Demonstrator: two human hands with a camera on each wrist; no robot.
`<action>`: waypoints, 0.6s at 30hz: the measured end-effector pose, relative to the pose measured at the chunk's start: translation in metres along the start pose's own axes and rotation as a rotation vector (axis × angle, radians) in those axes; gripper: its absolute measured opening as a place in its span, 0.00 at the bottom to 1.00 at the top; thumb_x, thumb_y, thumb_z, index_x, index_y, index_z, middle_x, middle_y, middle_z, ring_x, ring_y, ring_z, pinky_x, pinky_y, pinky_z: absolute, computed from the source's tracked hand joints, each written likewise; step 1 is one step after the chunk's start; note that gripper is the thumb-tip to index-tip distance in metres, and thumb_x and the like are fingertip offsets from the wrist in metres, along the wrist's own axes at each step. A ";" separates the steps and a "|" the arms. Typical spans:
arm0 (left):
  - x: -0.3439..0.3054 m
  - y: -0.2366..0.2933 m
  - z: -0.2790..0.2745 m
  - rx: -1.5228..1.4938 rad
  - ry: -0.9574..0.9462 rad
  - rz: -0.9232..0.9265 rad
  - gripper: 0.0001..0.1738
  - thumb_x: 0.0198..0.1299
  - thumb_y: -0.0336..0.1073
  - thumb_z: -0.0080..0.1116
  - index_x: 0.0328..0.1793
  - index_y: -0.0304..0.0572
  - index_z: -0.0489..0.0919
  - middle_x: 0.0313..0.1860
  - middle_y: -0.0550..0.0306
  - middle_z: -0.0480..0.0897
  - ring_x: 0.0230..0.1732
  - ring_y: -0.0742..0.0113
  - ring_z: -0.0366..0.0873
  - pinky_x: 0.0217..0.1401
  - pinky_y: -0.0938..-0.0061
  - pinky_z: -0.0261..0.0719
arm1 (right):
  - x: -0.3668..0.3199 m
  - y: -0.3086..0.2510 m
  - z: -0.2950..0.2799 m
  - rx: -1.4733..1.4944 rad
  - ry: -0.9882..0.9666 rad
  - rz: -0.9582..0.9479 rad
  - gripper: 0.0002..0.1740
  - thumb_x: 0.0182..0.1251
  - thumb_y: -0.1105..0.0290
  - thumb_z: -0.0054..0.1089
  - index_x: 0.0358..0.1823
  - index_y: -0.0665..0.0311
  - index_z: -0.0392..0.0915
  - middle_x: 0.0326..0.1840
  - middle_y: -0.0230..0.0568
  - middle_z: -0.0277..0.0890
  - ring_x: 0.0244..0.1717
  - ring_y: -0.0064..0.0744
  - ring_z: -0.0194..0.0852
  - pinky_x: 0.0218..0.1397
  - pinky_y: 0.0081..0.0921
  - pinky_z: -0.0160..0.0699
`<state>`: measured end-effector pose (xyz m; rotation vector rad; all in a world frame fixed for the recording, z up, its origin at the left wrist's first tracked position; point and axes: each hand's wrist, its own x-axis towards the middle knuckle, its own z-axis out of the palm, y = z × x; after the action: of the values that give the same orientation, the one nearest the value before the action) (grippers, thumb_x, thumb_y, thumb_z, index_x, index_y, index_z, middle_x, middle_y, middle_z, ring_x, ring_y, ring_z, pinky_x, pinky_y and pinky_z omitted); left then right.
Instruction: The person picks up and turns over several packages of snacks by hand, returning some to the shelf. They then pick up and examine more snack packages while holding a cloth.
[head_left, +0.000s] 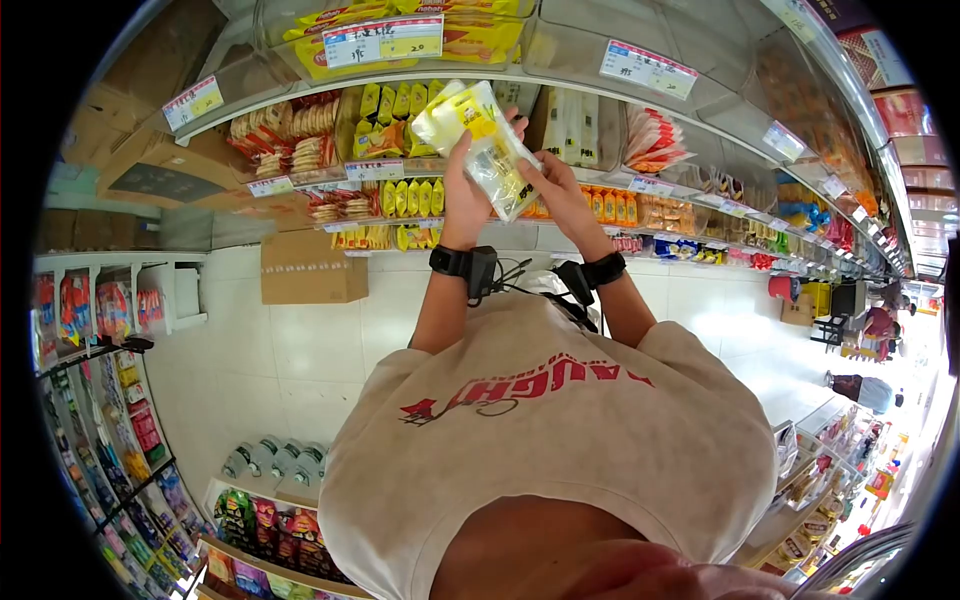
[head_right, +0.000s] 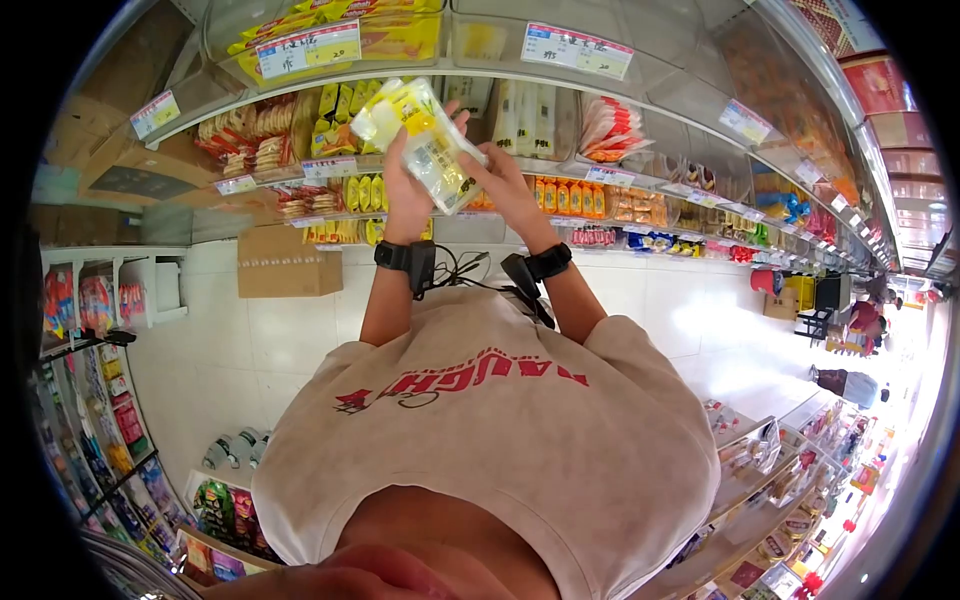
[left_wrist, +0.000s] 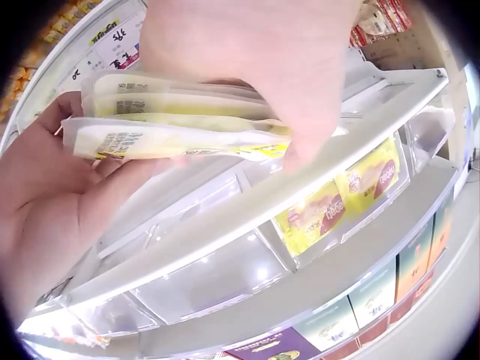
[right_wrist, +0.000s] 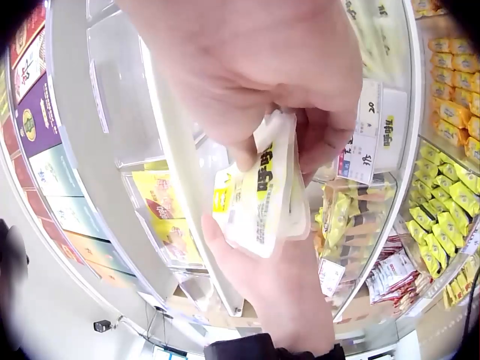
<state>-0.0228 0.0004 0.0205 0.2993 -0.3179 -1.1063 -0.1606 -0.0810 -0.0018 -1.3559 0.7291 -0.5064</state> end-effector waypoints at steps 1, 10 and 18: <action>0.000 0.000 -0.001 0.011 -0.010 0.006 0.40 0.75 0.54 0.40 0.82 0.31 0.51 0.78 0.35 0.64 0.77 0.44 0.64 0.81 0.53 0.62 | 0.000 0.001 -0.001 -0.002 -0.012 -0.010 0.20 0.74 0.53 0.65 0.49 0.65 0.77 0.34 0.25 0.73 0.34 0.12 0.64 0.37 0.17 0.66; 0.008 -0.015 -0.033 0.124 0.321 -0.170 0.35 0.71 0.56 0.52 0.65 0.27 0.73 0.59 0.44 0.81 0.60 0.51 0.79 0.65 0.55 0.78 | -0.018 -0.015 0.015 -0.090 0.023 0.036 0.26 0.73 0.51 0.64 0.52 0.70 0.74 0.33 0.34 0.76 0.24 0.16 0.69 0.26 0.17 0.68; -0.001 -0.002 0.000 0.123 0.143 -0.127 0.31 0.71 0.45 0.52 0.70 0.24 0.69 0.65 0.39 0.77 0.68 0.48 0.75 0.73 0.56 0.72 | -0.022 -0.023 0.011 -0.048 -0.102 0.020 0.28 0.72 0.51 0.65 0.55 0.71 0.72 0.21 0.31 0.73 0.15 0.17 0.70 0.17 0.17 0.65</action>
<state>-0.0246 0.0001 0.0193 0.5107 -0.2427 -1.1853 -0.1660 -0.0614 0.0251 -1.4073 0.6744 -0.4032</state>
